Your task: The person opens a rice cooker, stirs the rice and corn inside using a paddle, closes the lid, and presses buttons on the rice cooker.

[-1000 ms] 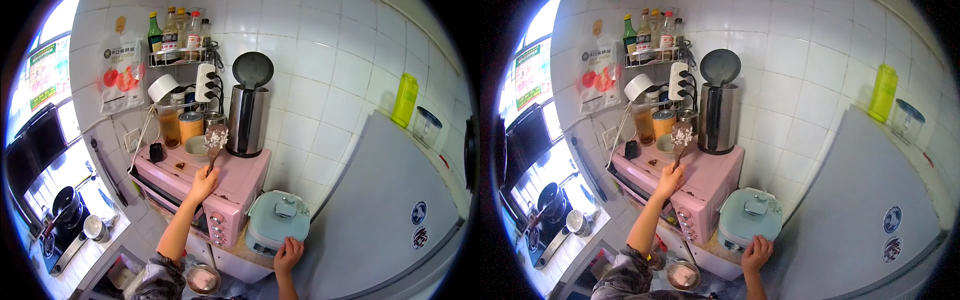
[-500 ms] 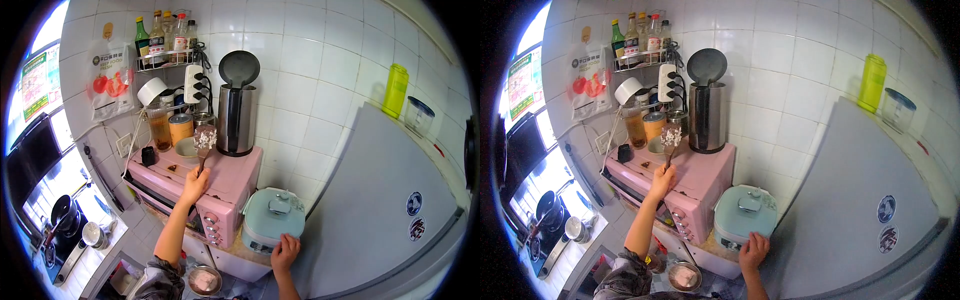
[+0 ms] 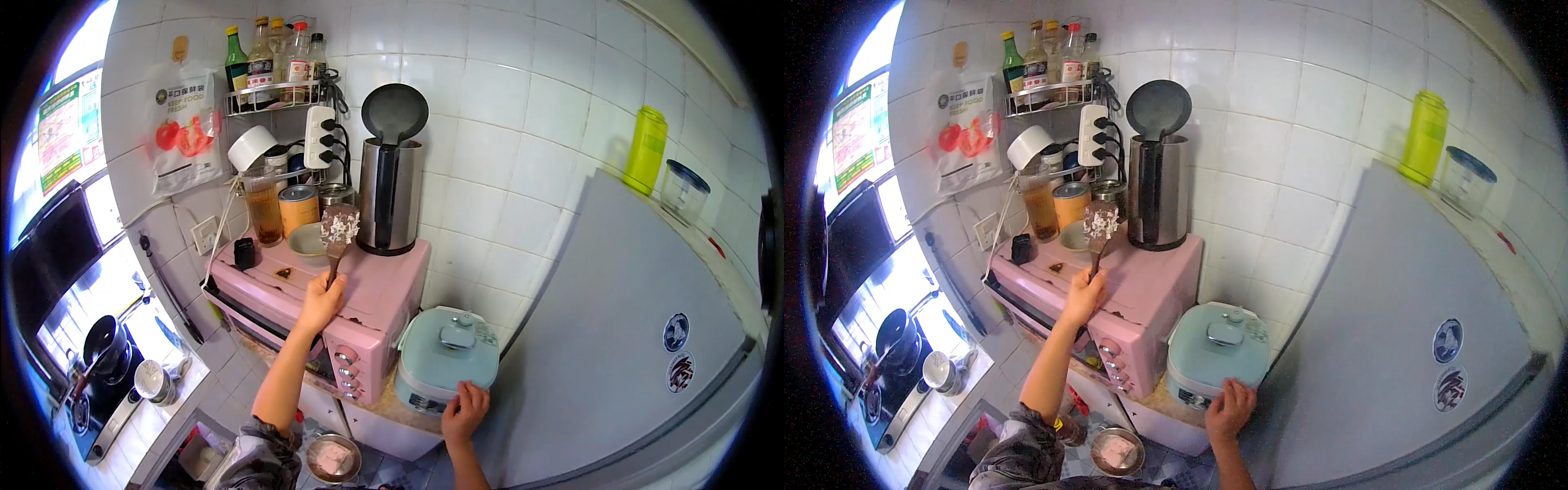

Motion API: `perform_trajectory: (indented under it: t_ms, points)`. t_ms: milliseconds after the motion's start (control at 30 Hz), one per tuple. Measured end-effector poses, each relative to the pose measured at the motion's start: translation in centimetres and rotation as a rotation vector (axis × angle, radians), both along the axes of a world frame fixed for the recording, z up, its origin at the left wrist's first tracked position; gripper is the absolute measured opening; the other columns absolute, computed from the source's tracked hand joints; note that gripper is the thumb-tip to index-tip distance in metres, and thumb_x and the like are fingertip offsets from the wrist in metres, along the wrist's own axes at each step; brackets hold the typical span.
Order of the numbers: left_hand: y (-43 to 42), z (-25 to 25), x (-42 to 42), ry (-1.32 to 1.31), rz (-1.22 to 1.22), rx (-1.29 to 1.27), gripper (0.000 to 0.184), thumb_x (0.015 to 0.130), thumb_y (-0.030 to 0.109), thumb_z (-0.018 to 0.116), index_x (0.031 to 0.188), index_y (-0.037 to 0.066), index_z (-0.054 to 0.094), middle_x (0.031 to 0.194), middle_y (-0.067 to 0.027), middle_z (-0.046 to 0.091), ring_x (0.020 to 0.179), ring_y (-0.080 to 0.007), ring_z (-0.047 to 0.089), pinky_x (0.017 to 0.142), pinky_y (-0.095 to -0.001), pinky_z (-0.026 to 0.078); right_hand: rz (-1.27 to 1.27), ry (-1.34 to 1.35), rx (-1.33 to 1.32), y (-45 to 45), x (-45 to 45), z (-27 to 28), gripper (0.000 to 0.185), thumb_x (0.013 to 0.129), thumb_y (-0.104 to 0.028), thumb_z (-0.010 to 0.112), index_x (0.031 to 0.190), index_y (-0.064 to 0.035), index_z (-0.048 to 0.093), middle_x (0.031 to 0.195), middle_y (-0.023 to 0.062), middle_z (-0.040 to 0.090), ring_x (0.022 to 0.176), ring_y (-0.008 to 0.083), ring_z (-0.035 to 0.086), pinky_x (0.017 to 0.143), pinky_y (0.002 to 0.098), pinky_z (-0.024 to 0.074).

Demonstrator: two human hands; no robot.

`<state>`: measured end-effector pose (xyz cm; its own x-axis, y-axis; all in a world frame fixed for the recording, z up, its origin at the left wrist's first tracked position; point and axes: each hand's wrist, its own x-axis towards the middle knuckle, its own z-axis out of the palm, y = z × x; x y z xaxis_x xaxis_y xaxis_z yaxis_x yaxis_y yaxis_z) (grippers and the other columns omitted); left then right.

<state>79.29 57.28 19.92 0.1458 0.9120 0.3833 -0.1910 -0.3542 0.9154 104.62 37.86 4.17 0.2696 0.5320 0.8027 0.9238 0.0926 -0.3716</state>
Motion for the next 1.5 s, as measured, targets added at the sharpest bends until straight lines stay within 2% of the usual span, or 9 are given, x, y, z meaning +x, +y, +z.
perform_trajectory:
  t_ms: [500, 800, 900, 967, 1033, 1133, 1367, 1500]
  points:
    - [-0.2, 0.3, -0.1, 0.011, -0.003, -0.037, 0.026, 0.091, 0.02, 0.053, 0.07, 0.01, 0.041, 0.05, 0.0047, 0.038, 0.038, -0.0046, 0.033, 0.034, -0.0217, 0.025, -0.063, -0.008, 0.015, 0.0, -0.1, 0.2, 0.032, 0.069, -0.003, 0.056, 0.1, -0.0003, 0.06, 0.103, 0.0136, 0.056, 0.1, 0.0326, 0.051, 0.094, 0.0506, 0.0348]
    - [0.3, -0.3, -0.2, -0.034, -0.041, -0.012, 0.027, 0.091, 0.02, 0.053, 0.069, 0.011, 0.04, 0.047, 0.0044, 0.036, 0.035, -0.0048, 0.032, 0.033, -0.0213, 0.024, -0.054, -0.009, -0.019, -0.3, 0.1, 0.1, 0.034, 0.068, -0.003, 0.058, 0.102, -0.0028, 0.06, 0.105, 0.0105, 0.055, 0.102, 0.0317, 0.049, 0.095, 0.0493, 0.0349]
    - [-0.4, 0.3, 0.1, 0.013, 0.037, -0.007, 0.027, 0.091, 0.02, 0.052, 0.068, 0.011, 0.04, 0.047, 0.004, 0.037, 0.036, -0.0053, 0.032, 0.033, -0.0219, 0.024, -0.02, 0.016, -0.021, -0.5, 0.0, 0.6, 0.034, 0.068, -0.003, 0.057, 0.102, -0.0024, 0.06, 0.106, 0.0105, 0.056, 0.102, 0.0313, 0.05, 0.094, 0.0487, 0.0353]
    - [0.1, -0.2, -0.3, 0.039, 0.019, 0.016, 0.027, 0.091, 0.019, 0.052, 0.067, 0.01, 0.041, 0.049, 0.0037, 0.039, 0.038, -0.0055, 0.034, 0.035, -0.0222, 0.026, -0.005, 0.0, -0.015, -0.4, 0.1, 0.2, 0.033, 0.069, -0.003, 0.056, 0.101, -0.0022, 0.06, 0.105, 0.0108, 0.056, 0.103, 0.0308, 0.05, 0.095, 0.0492, 0.0346]
    - [-0.5, 0.3, 0.0, 0.123, 0.101, 0.071, 0.026, 0.09, 0.019, 0.053, 0.067, 0.009, 0.044, 0.052, 0.0046, 0.04, 0.043, -0.0044, 0.035, 0.038, -0.0223, 0.027, 0.025, -0.017, -0.007, -0.1, 0.0, -0.2, 0.033, 0.069, -0.003, 0.056, 0.101, -0.0021, 0.06, 0.105, 0.0111, 0.056, 0.103, 0.0303, 0.05, 0.095, 0.0497, 0.0339]
    - [-0.5, 0.2, 0.1, 0.013, 0.026, 0.007, 0.024, 0.091, 0.018, 0.052, 0.069, 0.009, 0.045, 0.05, 0.0063, 0.038, 0.043, -0.0033, 0.035, 0.038, -0.0218, 0.026, -0.032, -0.019, 0.01, 0.0, 0.0, -0.3, 0.03, 0.07, -0.003, 0.055, 0.1, -0.001, 0.059, 0.104, 0.0121, 0.056, 0.103, 0.0306, 0.05, 0.097, 0.052, 0.031]
    - [-0.2, 0.0, 0.0, 0.007, 0.012, 0.011, 0.022, 0.091, 0.02, 0.053, 0.074, 0.008, 0.048, 0.052, 0.0066, 0.039, 0.044, -0.0029, 0.034, 0.039, -0.0216, 0.027, -0.074, -0.032, 0.029, 0.2, -0.7, -0.3, 0.03, 0.07, 0.002, 0.052, 0.099, -0.0022, 0.059, 0.102, 0.0134, 0.056, 0.101, 0.0318, 0.052, 0.097, 0.053, 0.0307]
    - [-0.1, -0.3, 0.0, 0.035, 0.0, 0.042, 0.024, 0.091, 0.02, 0.054, 0.071, 0.008, 0.048, 0.056, 0.0079, 0.037, 0.05, -0.0024, 0.032, 0.042, -0.0219, 0.027, -0.082, -0.036, 0.043, 0.3, -1.1, -0.3, 0.032, 0.07, 0.002, 0.051, 0.101, -0.003, 0.058, 0.102, 0.0136, 0.056, 0.102, 0.0324, 0.051, 0.097, 0.0535, 0.0306]
